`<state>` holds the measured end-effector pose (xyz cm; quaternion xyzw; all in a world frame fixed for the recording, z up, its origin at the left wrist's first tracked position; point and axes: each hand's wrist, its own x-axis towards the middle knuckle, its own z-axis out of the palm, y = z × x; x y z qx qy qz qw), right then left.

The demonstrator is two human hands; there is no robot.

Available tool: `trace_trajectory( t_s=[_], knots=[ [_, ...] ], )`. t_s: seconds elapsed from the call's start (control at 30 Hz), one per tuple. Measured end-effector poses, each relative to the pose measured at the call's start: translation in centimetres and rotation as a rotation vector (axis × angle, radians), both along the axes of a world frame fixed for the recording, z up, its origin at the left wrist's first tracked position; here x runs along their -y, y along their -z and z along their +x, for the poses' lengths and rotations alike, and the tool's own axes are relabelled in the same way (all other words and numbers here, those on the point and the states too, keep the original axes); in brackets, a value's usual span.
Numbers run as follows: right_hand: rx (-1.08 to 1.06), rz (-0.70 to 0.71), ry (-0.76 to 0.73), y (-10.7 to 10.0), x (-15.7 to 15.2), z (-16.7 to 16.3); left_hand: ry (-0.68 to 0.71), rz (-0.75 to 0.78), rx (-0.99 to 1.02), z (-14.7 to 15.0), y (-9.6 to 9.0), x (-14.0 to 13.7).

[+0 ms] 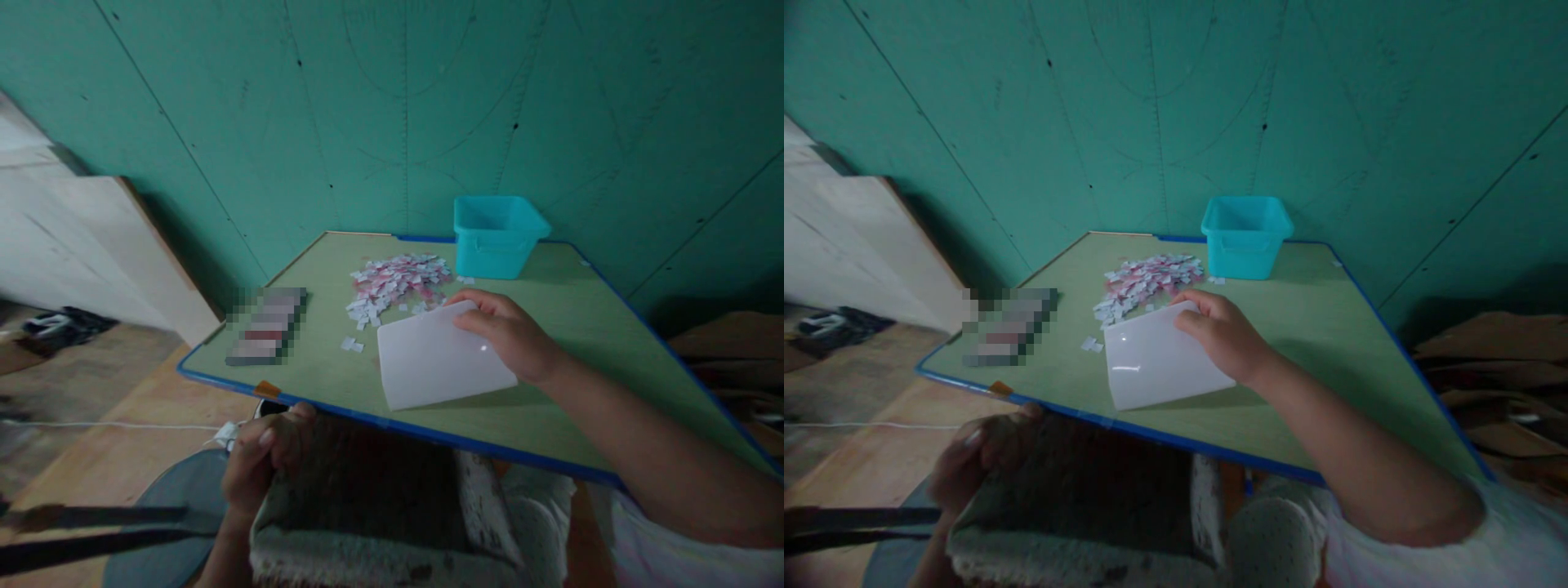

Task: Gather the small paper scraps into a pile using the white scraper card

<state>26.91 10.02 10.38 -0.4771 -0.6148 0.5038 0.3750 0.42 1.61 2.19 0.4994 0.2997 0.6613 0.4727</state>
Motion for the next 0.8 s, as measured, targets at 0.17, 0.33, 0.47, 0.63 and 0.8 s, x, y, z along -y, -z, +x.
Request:
trace_trajectory(
  t_s=[0.17,0.33,0.47,0.63,0.8],
  knots=[
    [-0.014,-0.019,-0.086,0.3,0.4,-0.4,-0.004,0.011,-0.004,-0.1,0.3,0.0],
    [-0.034,0.011,-0.099,0.4,0.4,-0.5,-0.021,0.001,-0.010,0.0,0.1,0.0],
    [-0.092,-0.009,-0.119,0.6,0.5,-0.3,-0.031,-0.024,-0.030,0.0,-0.4,0.0],
    [-0.077,-0.017,-0.199,0.9,0.7,-0.8,-0.027,-0.001,-0.026,0.0,-0.2,0.0],
    [-0.025,0.033,-0.221,1.2,0.6,-1.0,-0.002,-0.015,0.014,-0.2,0.4,0.0]
  ],
)
